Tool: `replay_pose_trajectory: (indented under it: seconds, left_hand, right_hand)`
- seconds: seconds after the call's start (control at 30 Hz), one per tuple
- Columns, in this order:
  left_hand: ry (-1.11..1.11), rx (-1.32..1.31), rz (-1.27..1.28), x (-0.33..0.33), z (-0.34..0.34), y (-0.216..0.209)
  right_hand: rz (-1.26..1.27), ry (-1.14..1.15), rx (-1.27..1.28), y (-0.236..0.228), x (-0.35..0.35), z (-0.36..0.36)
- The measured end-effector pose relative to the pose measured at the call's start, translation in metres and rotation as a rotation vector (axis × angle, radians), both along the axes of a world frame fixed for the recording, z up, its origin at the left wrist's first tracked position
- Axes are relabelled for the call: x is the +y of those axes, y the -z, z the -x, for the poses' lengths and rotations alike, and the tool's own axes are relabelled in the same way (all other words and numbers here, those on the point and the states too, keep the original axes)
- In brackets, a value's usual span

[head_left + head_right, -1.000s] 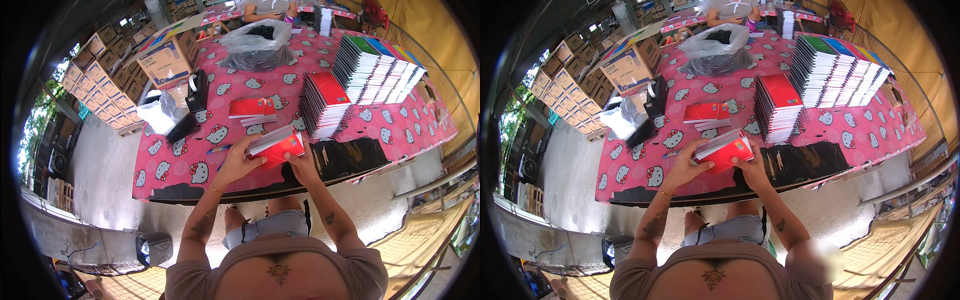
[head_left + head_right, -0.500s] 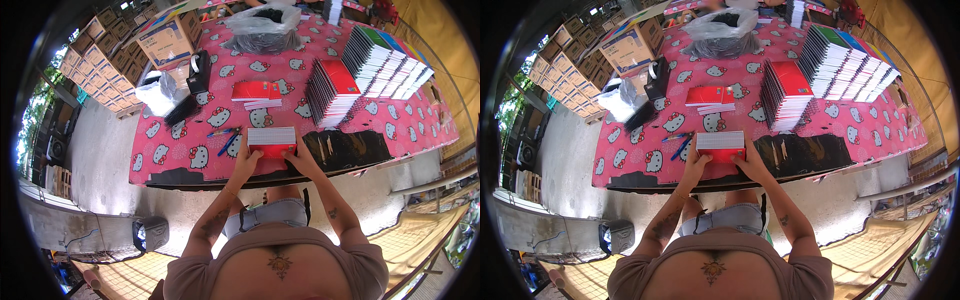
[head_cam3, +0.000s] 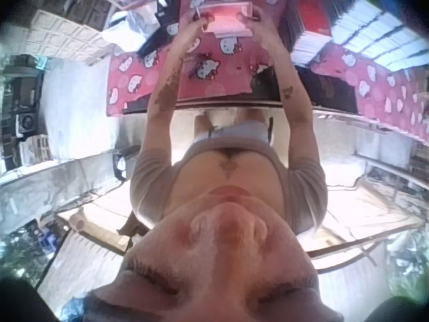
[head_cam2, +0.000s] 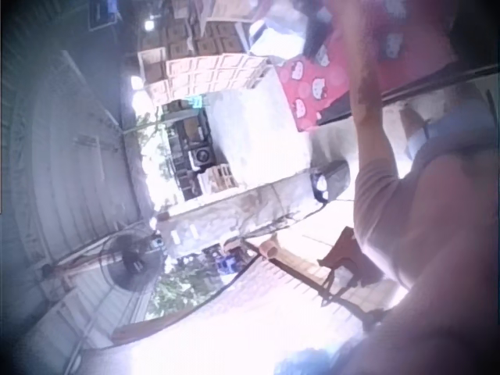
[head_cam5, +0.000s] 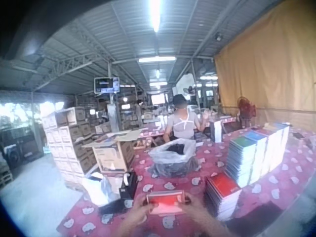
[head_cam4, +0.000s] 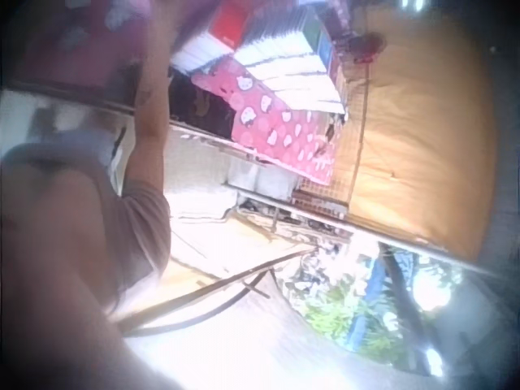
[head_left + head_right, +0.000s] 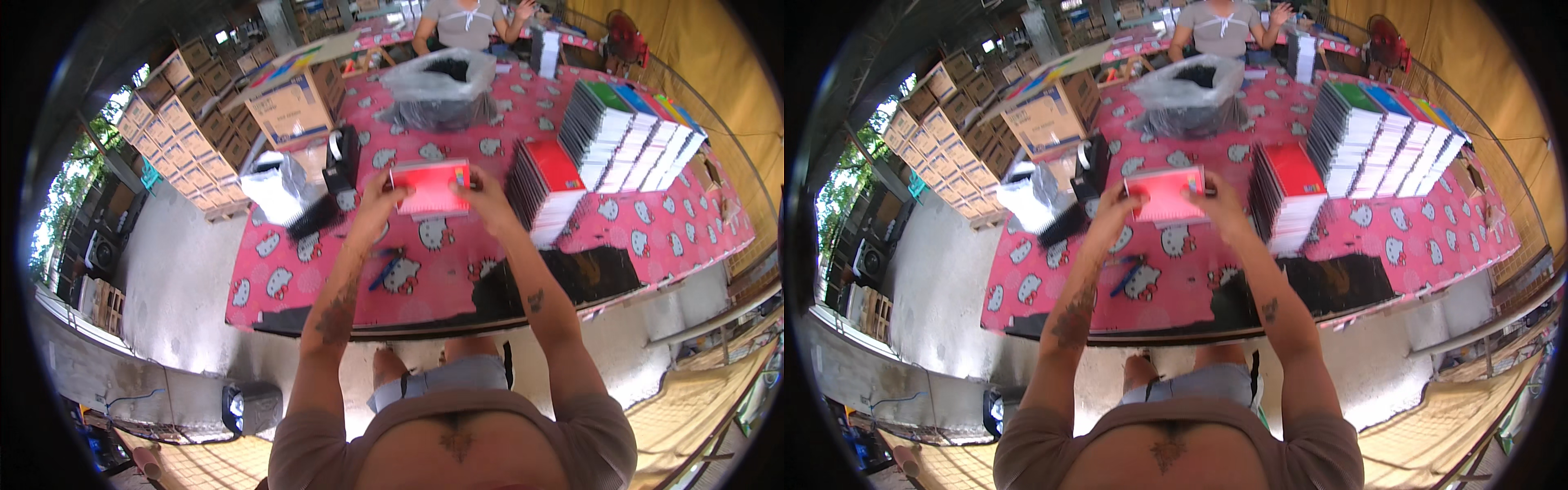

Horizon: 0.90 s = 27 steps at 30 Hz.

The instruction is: The person applies adhesive strips to the edges of red and white notebook covers by hand and stacks them.

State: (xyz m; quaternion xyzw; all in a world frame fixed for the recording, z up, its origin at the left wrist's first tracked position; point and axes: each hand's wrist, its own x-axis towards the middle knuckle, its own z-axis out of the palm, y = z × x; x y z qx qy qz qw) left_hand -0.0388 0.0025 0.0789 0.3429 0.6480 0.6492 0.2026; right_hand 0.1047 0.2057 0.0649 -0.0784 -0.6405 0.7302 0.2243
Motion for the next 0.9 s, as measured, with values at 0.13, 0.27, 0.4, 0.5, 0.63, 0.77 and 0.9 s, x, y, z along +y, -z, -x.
replay_pose_trajectory:
  seconds: [0.13, 0.27, 0.4, 0.5, 0.63, 0.77, 0.9]
  left_hand:
    - [0.110, 0.062, -0.200, -0.021, -0.042, -0.011]
    - [0.062, -0.260, -0.271, -0.014, -0.078, -0.001]
    - [0.039, -0.651, -0.336, -0.022, -0.070, 0.048]
    - [0.069, -0.815, -0.371, -0.023, -0.072, 0.070]
    - [0.102, -0.840, -0.334, -0.027, -0.073, 0.070]
    - [0.079, -0.885, -0.355, -0.032, -0.071, 0.067]
    - [-0.044, -0.752, -0.440, -0.045, -0.037, 0.073]
  right_hand:
    - [-0.144, 0.014, 0.282, -0.006, -0.027, -0.046]
    - [-0.111, 0.029, 0.204, 0.006, -0.037, -0.071]
    - [0.486, -0.179, 0.004, 0.010, -0.041, -0.085]
    - [0.189, -0.016, -0.011, 0.017, -0.051, -0.083]
    - [0.139, 0.103, 0.052, 0.025, -0.054, -0.079]
    - [0.065, 0.250, 0.132, 0.018, -0.043, -0.083]
    - [-0.154, 0.501, 0.312, -0.031, -0.035, -0.105]
